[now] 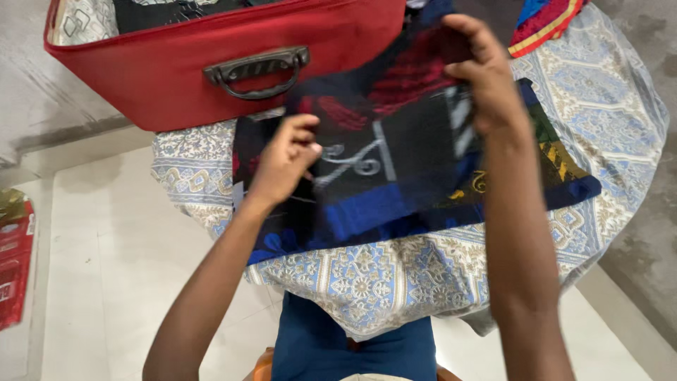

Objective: The person folds a printed cloth and a grey shirt on a table before placing them into an open suitcase.

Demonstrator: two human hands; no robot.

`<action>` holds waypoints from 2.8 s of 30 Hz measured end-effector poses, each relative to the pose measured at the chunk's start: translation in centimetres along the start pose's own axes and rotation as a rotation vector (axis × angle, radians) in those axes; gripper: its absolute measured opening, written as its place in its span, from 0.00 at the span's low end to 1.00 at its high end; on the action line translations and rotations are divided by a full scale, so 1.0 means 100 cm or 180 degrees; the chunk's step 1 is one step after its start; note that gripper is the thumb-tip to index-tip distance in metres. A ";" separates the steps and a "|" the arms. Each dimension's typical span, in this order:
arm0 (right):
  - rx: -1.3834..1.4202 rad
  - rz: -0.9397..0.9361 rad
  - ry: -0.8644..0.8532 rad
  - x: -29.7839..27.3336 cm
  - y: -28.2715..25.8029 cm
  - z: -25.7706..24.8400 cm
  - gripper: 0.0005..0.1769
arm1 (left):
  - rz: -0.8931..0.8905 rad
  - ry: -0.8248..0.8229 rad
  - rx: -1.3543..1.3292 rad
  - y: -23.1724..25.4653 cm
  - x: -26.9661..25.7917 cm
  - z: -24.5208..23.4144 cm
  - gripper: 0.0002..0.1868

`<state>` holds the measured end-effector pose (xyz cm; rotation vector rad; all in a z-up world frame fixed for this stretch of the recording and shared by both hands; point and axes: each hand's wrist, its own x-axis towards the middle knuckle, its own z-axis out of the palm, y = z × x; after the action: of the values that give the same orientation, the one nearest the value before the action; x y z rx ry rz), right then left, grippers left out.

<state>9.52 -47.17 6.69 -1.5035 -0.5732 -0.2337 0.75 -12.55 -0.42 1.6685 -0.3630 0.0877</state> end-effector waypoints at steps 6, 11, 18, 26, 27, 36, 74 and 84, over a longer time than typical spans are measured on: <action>-0.1763 0.1111 -0.0113 -0.029 0.031 -0.112 0.34 | 0.0863 0.0052 0.2251 -0.024 -0.032 0.004 0.18; -0.2599 0.1904 0.0669 -0.076 0.107 -0.155 0.35 | 0.0321 0.0628 0.3015 -0.066 -0.035 -0.039 0.20; -0.2279 0.3237 0.0877 -0.105 0.097 -0.151 0.40 | 0.0370 0.0784 0.3169 -0.108 -0.008 -0.075 0.25; -0.0710 0.2025 0.0847 -0.099 0.132 -0.150 0.20 | 0.0856 0.0571 0.3638 -0.129 0.048 -0.063 0.30; -0.0802 0.2105 0.0836 -0.094 0.133 -0.149 0.21 | 0.0725 0.0515 0.3636 -0.133 0.055 -0.062 0.30; -0.2566 0.2936 0.0447 -0.051 0.136 -0.161 0.27 | 0.0220 0.0388 0.4272 -0.147 0.096 -0.065 0.30; -0.1754 0.1320 0.0802 -0.162 0.089 -0.180 0.37 | -0.0134 -0.1145 0.3512 -0.017 -0.066 0.006 0.53; -0.4285 0.2146 0.0572 -0.157 0.038 -0.201 0.34 | 0.0372 -0.1088 0.3617 -0.031 -0.117 -0.015 0.46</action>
<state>2.36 -69.63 -3.66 -2.8198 0.4014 -0.2214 -9.22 -8.65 -6.28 2.7971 -0.7535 0.1032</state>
